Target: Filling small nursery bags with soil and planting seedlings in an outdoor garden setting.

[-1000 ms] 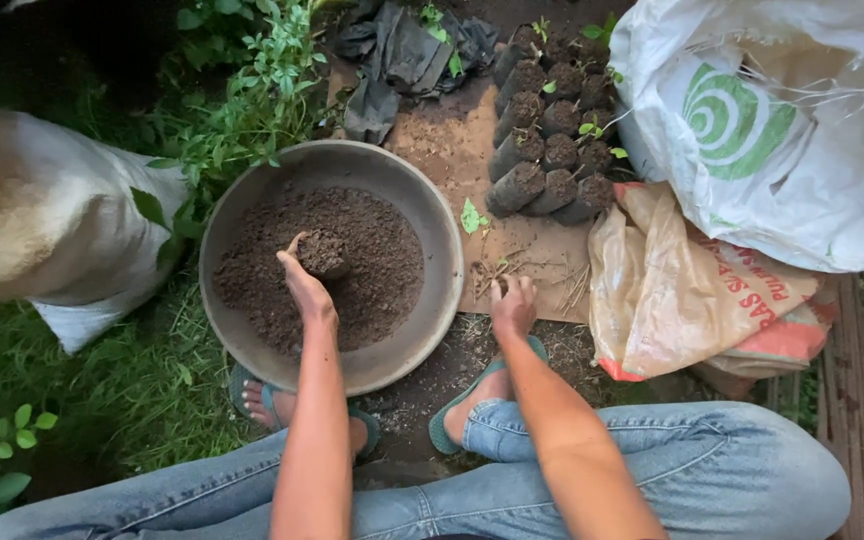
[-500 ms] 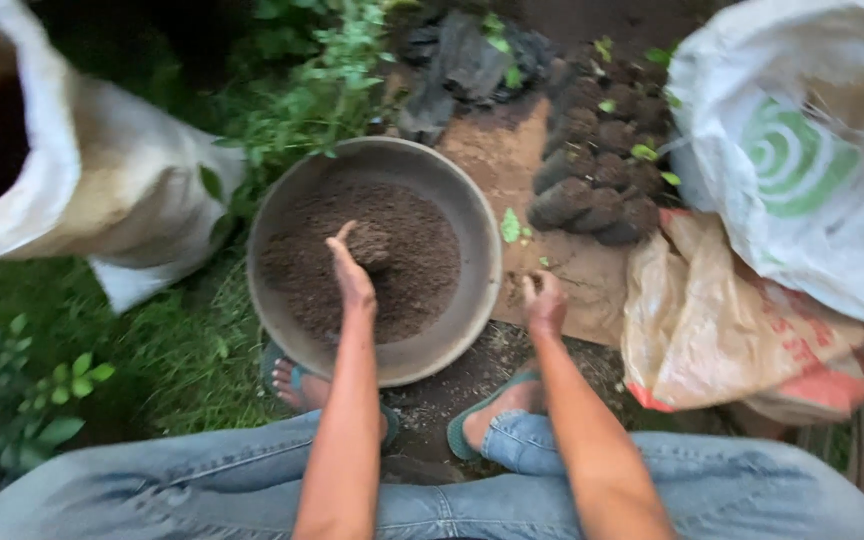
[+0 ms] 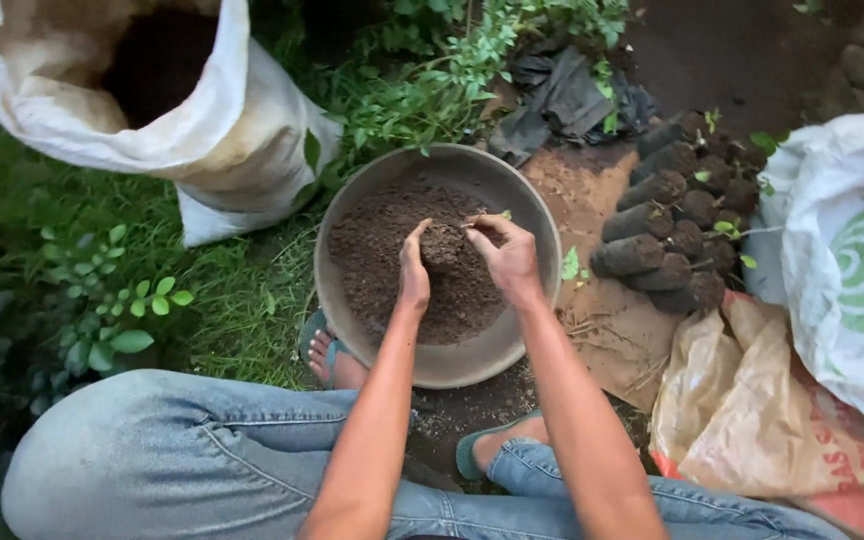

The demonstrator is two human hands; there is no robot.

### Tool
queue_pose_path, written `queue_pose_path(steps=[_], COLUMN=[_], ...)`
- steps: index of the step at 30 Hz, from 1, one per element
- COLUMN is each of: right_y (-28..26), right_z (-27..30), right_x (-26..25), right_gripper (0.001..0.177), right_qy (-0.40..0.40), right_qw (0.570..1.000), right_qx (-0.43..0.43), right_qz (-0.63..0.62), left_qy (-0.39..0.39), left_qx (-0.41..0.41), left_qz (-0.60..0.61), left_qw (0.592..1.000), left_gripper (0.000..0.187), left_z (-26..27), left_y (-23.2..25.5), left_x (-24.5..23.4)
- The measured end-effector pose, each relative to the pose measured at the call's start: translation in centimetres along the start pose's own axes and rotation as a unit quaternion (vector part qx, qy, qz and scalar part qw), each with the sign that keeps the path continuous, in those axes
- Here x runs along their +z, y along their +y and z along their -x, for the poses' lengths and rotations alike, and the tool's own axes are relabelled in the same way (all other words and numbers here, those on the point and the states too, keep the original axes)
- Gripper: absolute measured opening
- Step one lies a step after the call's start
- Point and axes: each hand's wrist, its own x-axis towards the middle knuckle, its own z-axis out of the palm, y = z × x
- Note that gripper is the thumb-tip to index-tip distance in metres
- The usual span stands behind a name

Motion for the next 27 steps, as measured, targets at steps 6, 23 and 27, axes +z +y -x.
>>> queue_pose_path(steps=[6, 23, 27], right_y=[-1.2, 2.4, 3.8], right_z=[0.3, 1.2, 0.9], right_x=[1.7, 3.4, 3.8], right_gripper=[0.019, 0.019, 0.020], right_qy=[-0.007, 0.034, 0.022], right_qw=[0.999, 0.938, 0.929], right_qx=[-0.034, -0.190, -0.172], right_qz=[0.016, 0.288, 0.328], left_qy=[-0.004, -0.006, -0.004], left_qx=[0.018, -0.033, -0.030], left_qz=[-0.015, -0.061, -0.083], left_qw=[1.000, 0.998, 0.996], left_gripper=[0.058, 0.058, 0.054], left_z=[1.0, 0.0, -0.5], left_y=[2.3, 0.5, -0.6], left_x=[0.0, 0.0, 0.0])
